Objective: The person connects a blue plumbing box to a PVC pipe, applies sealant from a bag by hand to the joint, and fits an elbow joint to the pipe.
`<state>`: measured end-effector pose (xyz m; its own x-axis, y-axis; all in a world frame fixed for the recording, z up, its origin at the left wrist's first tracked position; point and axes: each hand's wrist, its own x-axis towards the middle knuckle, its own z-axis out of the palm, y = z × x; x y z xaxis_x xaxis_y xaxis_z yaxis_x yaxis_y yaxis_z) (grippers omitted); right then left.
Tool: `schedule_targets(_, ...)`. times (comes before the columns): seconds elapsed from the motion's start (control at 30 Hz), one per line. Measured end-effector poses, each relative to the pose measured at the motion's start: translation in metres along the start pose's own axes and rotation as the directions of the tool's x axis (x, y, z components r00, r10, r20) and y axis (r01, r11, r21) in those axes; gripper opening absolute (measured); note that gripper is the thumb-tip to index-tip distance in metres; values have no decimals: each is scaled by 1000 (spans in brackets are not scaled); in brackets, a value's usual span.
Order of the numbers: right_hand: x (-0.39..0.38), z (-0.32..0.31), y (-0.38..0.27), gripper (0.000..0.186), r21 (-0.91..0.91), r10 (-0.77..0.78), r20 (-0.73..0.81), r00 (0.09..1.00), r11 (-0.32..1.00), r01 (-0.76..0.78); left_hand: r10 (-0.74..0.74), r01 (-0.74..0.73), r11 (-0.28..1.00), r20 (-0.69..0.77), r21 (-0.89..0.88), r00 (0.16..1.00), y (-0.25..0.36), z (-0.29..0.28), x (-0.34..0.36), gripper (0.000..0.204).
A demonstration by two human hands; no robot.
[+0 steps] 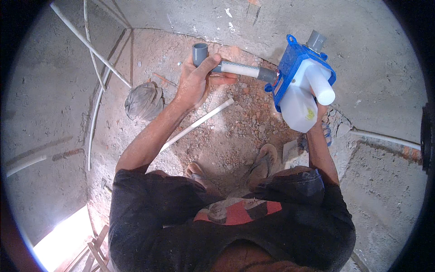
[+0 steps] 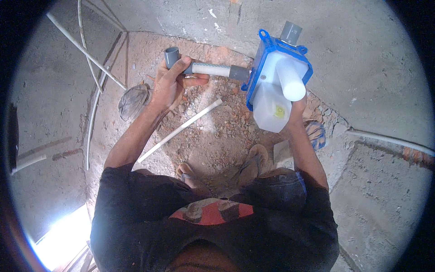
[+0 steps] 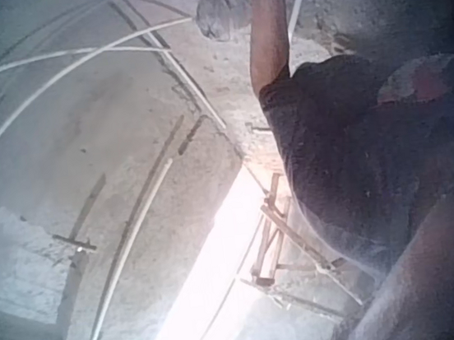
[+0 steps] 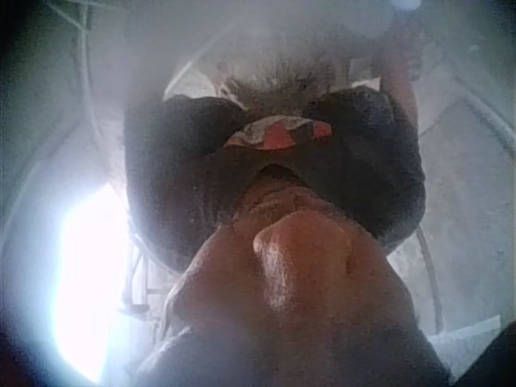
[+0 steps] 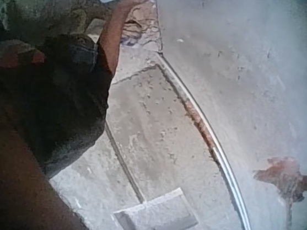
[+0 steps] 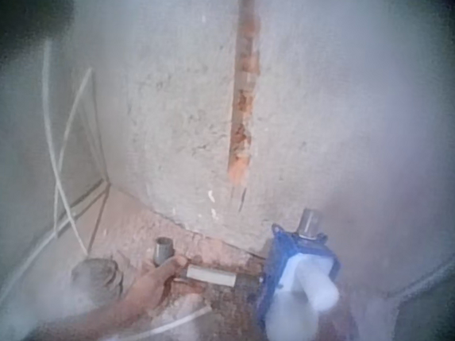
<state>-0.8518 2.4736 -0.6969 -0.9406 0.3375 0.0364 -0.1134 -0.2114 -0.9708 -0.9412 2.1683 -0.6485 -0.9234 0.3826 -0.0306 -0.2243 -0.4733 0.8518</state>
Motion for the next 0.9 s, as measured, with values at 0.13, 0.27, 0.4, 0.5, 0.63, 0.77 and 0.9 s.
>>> schedule_targets(0.13,0,-5,3,51,251,17,151,988,966,-55,-49,50,998,33,-34,998,1,-5,5,24)
schedule_targets(0.27,1,5,4,54,157,3,110,994,987,-20,-78,82,994,59,-65,995,-2,-10,9,22)
schedule_targets(0.4,-10,16,-9,53,111,-5,87,996,994,-5,-58,47,993,104,106,993,7,-15,13,24)
schedule_targets(0.5,-8,4,-8,50,115,-45,74,996,993,36,-81,43,966,142,254,987,20,-17,25,23)
schedule_targets(0.63,-4,7,-15,48,156,-184,41,982,972,175,-51,29,978,101,208,994,21,-1,42,22)
schedule_targets(0.77,-8,-3,-27,48,157,-262,-20,965,952,262,-59,52,990,48,134,997,21,35,57,23)
schedule_targets(0.9,-9,-29,-37,49,90,-313,-120,942,942,324,-73,51,981,111,190,991,18,68,78,27)
